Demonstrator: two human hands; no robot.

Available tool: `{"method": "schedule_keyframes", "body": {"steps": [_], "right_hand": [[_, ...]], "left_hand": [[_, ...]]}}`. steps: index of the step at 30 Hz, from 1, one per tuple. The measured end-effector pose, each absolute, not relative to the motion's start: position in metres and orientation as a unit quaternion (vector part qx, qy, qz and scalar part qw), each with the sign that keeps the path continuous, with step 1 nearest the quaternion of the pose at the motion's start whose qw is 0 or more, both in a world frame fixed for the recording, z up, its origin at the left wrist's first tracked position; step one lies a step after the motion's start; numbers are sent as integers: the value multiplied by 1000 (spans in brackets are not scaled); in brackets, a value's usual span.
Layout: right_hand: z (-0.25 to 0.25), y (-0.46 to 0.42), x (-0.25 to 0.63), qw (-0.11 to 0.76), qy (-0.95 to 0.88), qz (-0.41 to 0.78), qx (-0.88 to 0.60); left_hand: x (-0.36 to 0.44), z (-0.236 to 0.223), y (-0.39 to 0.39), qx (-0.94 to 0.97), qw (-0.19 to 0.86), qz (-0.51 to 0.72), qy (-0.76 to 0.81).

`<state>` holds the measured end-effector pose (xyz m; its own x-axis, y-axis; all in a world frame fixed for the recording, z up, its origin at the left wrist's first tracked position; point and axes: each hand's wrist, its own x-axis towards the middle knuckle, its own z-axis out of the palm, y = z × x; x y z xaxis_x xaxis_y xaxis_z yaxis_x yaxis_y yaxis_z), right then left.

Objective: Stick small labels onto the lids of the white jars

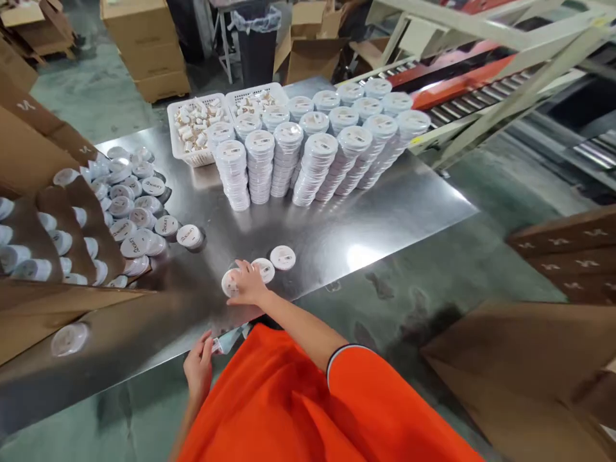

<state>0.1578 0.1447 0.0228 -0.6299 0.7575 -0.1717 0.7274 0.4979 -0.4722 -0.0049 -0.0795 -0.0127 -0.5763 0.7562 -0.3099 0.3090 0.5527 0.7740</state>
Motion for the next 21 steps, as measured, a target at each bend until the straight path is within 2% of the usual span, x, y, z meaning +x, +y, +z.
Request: {"method": "schedule_keyframes", "body": {"steps": [3,6,9,12,15,21], "right_hand": [[20,164,193,78,-853,266,-442],[5,182,222,9,-871,237,-431],[-8,188,231,-34,-885,238,-397],[-6,187,242,34,-871,234,-432],[0,190,266,85,-824,208,-521],[-17,208,299,19,-778,253,-574]], "left_hand": [[2,-9,-52,361,353,346,791],[10,-8,-14,337,403,387,758],[16,-12,24,219,455,445,740],[22,-14,49,101,502,501,698],[28,-11,57,69,536,524,659],[40,-1,62,16,541,527,655]]}}
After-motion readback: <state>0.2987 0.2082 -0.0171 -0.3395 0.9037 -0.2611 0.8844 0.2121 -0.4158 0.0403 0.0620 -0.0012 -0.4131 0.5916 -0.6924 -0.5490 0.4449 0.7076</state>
